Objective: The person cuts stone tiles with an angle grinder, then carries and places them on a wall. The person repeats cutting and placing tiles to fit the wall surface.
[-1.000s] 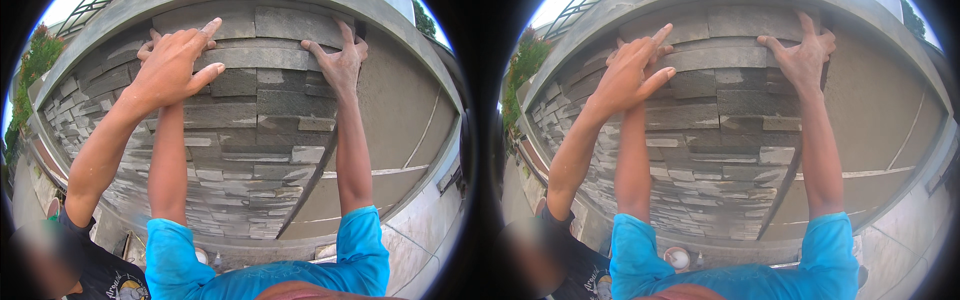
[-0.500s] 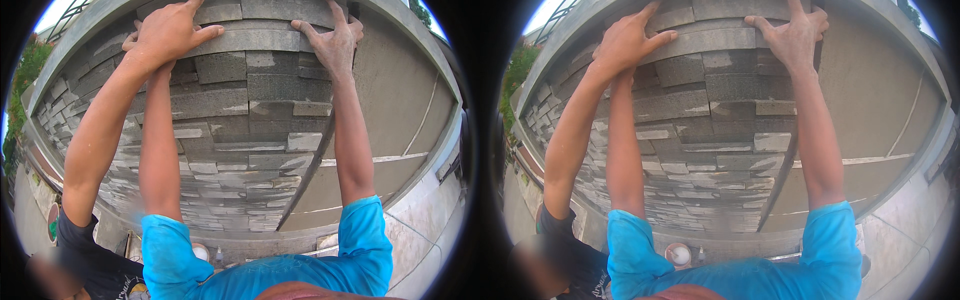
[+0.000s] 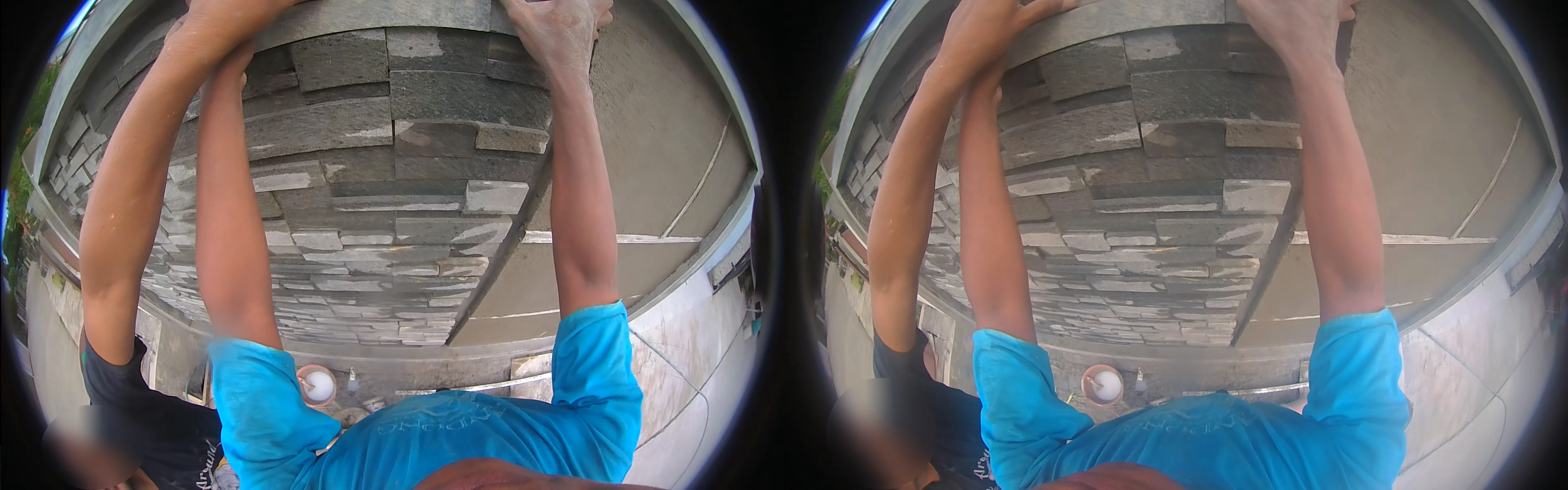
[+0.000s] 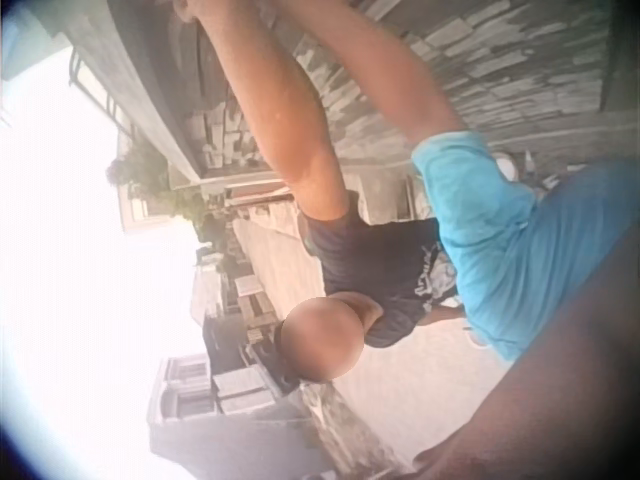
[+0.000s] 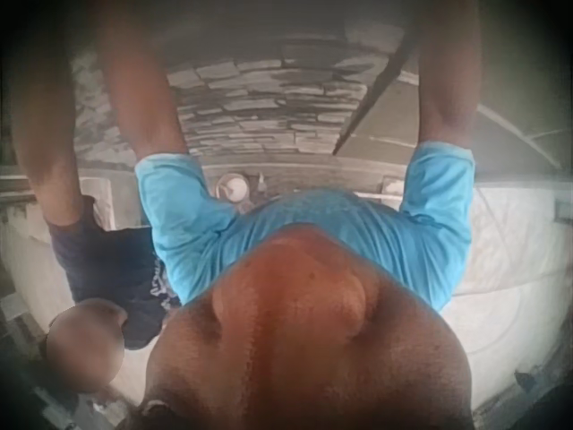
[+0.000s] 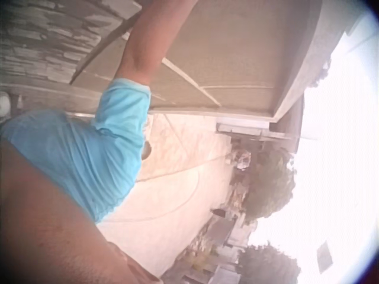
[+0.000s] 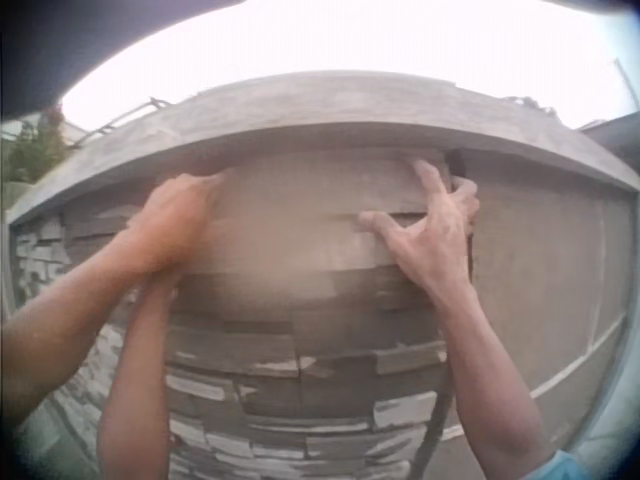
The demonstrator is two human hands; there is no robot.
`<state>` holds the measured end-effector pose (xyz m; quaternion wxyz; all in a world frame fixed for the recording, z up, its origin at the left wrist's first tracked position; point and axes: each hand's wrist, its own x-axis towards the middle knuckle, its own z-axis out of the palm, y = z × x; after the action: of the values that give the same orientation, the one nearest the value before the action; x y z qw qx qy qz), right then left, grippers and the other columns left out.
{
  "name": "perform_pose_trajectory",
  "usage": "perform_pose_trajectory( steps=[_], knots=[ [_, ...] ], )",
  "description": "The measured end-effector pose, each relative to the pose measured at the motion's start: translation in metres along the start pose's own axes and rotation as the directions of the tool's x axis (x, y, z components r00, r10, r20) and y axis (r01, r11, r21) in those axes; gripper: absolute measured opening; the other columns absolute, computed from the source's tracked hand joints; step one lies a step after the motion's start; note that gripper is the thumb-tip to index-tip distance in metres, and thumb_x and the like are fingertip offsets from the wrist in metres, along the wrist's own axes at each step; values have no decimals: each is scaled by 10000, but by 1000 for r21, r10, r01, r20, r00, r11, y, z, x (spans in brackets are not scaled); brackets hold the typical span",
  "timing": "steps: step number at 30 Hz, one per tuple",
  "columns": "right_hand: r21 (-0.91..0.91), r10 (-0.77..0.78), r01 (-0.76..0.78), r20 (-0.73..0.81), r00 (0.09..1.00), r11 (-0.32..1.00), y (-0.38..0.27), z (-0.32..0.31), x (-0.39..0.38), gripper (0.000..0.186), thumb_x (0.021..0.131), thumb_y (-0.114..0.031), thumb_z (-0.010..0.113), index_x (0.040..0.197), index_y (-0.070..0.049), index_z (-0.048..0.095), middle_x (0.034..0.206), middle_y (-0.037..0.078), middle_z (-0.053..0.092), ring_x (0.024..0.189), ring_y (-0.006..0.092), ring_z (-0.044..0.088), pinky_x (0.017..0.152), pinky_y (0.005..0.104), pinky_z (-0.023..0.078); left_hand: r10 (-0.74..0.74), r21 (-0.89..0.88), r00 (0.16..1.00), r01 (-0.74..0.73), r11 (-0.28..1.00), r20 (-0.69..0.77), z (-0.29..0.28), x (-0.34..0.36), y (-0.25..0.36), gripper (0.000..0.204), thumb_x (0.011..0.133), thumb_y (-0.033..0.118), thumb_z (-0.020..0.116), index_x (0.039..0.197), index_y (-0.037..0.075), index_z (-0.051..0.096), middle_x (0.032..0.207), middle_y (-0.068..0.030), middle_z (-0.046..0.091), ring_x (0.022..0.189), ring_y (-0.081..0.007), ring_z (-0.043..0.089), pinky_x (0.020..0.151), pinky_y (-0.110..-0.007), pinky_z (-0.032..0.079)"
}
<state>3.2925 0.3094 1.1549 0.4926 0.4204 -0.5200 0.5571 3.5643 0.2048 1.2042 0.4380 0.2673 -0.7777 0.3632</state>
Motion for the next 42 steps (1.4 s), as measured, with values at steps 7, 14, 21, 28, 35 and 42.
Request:
perform_pose_trajectory(
  steps=[7, 14, 21, 28, 35, 42],
  knots=[
    [-20, -29, 29, -27, 999, 999, 1, 0, 1, 877, 676, -420, 903, 1416, -123, 538, 1293, 298, 414, 1245, 489, 411, 1064, 574, 390, 1, 16, 999, -1, 1000, 37, 2, -10, 2, 518, 885, 269, 671, 1342, 42, 588, 1157, -261, 667, 1117, -432, 622, 974, -512, 485],
    [-27, -26, 26, 9, 1000, 999, 5, 2, 1, 901, 690, -425, 894, 1434, -102, 501, 1303, 298, 403, 1230, 478, 410, 1052, 580, 388, 169, -282, 964, -224, 933, -206, -8, -80, -66, 579, 940, 351, 684, 1419, 44, 576, 1209, -142, 645, 1097, -260, 627, 983, -389, 472],
    [14, 35, -37, 90, 995, 999, 15, 3, 3, 925, 723, -436, 879, 1472, -104, 450, 1378, 309, 369, 1324, 505, 361, 1093, 599, 356, 4, -543, 1000, 1, 840, 8, -49, -162, -65, 759, 840, 427, 803, 1415, -1, 553, 1330, -194, 493, 1233, -336, 494, 1047, -445, 423],
    [49, -24, 19, 100, 995, 999, 15, 9, 0, 933, 696, -620, 876, 1469, -268, 488, 1369, 317, 278, 1362, 558, 217, 1040, 714, 338, -797, -396, 600, 717, 574, -68, 48, -38, -11, 896, 808, 433, 810, 1545, 98, 424, 1605, -255, 148, 1466, -432, 224, 1153, -468, 334],
    [55, -8, 3, 96, 995, 999, 12, 7, 0, 901, 711, -573, 880, 1469, -272, 496, 1365, 342, 288, 1292, 508, 306, 1051, 662, 331, -752, -454, 657, 655, 605, -54, 61, -47, -20, 1359, 531, 652, 937, 1561, 6, 330, 1419, -196, 240, 1350, -392, 261, 1073, -553, 421],
    [-17, 9, -8, 83, 997, 1000, 10, 7, -2, 890, 714, -598, 860, 1466, -286, 500, 1333, 331, 306, 1253, 499, 314, 1023, 654, 329, -748, -423, 657, 656, 625, -87, 65, -41, -20, 1407, 500, 729, 907, 1558, 1, 333, 1402, -187, 263, 1306, -371, 303, 1047, -572, 416]
  ],
)
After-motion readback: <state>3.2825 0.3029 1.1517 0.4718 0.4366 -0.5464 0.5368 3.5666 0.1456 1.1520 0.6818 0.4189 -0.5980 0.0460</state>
